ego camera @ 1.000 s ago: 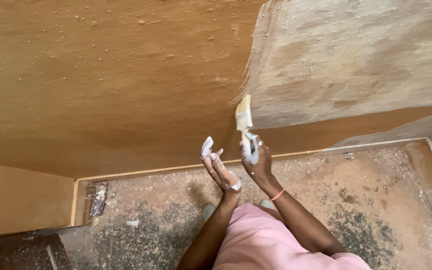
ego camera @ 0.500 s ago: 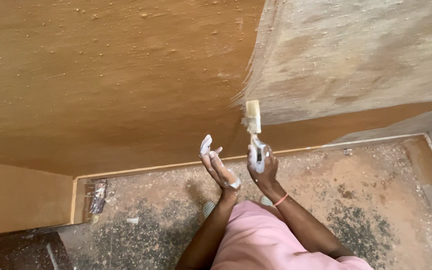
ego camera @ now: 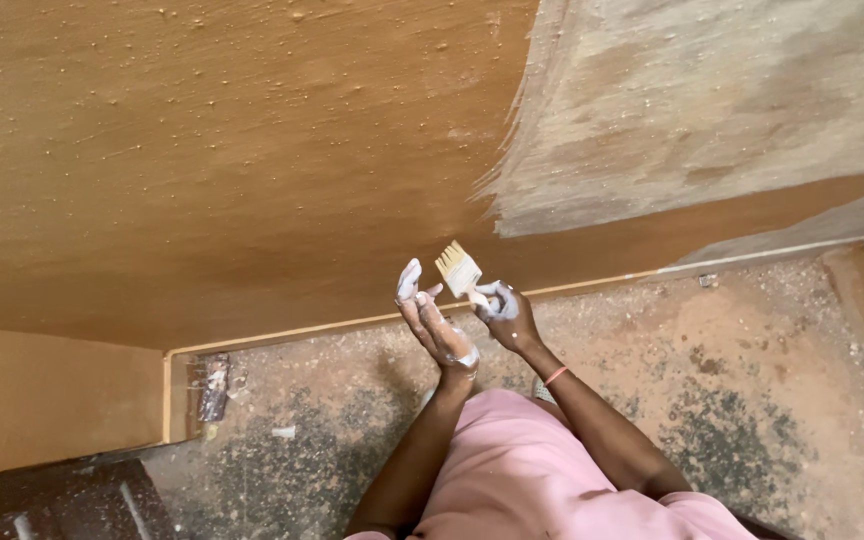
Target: The person paints a brown wall with white paint using a brush. They repeatedly dip the brush into a bucket of paint and apply it to the wall in broad strokes, gradually covering more surface area.
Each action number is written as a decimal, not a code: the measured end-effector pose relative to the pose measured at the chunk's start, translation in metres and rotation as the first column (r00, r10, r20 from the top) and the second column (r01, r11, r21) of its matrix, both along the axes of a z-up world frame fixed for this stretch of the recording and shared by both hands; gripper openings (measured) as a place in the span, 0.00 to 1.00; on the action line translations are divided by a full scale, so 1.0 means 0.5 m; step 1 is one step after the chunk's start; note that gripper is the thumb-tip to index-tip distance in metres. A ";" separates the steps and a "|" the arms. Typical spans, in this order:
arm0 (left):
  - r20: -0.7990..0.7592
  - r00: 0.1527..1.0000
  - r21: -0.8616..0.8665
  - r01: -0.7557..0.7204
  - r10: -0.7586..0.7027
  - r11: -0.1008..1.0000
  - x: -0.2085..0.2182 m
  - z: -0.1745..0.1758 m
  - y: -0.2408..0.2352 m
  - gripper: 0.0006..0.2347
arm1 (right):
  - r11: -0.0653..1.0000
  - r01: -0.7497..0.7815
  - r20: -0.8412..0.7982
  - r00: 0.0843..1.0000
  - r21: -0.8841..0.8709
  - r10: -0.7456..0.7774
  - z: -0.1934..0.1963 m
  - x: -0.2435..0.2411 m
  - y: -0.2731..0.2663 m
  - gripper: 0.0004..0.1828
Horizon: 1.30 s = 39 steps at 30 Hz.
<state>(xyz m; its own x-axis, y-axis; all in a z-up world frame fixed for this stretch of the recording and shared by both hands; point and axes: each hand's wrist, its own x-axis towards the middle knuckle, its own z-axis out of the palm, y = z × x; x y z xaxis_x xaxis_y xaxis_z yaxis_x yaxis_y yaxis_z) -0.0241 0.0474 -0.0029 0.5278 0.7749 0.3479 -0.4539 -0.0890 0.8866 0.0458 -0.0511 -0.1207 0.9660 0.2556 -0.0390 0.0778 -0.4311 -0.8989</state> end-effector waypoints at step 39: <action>-0.633 -0.073 -0.093 0.996 -0.771 -0.018 0.037 -0.174 -0.203 0.26 | -0.166 0.665 -0.549 0.419 0.728 -0.724 -0.002 -0.576 -0.545 0.12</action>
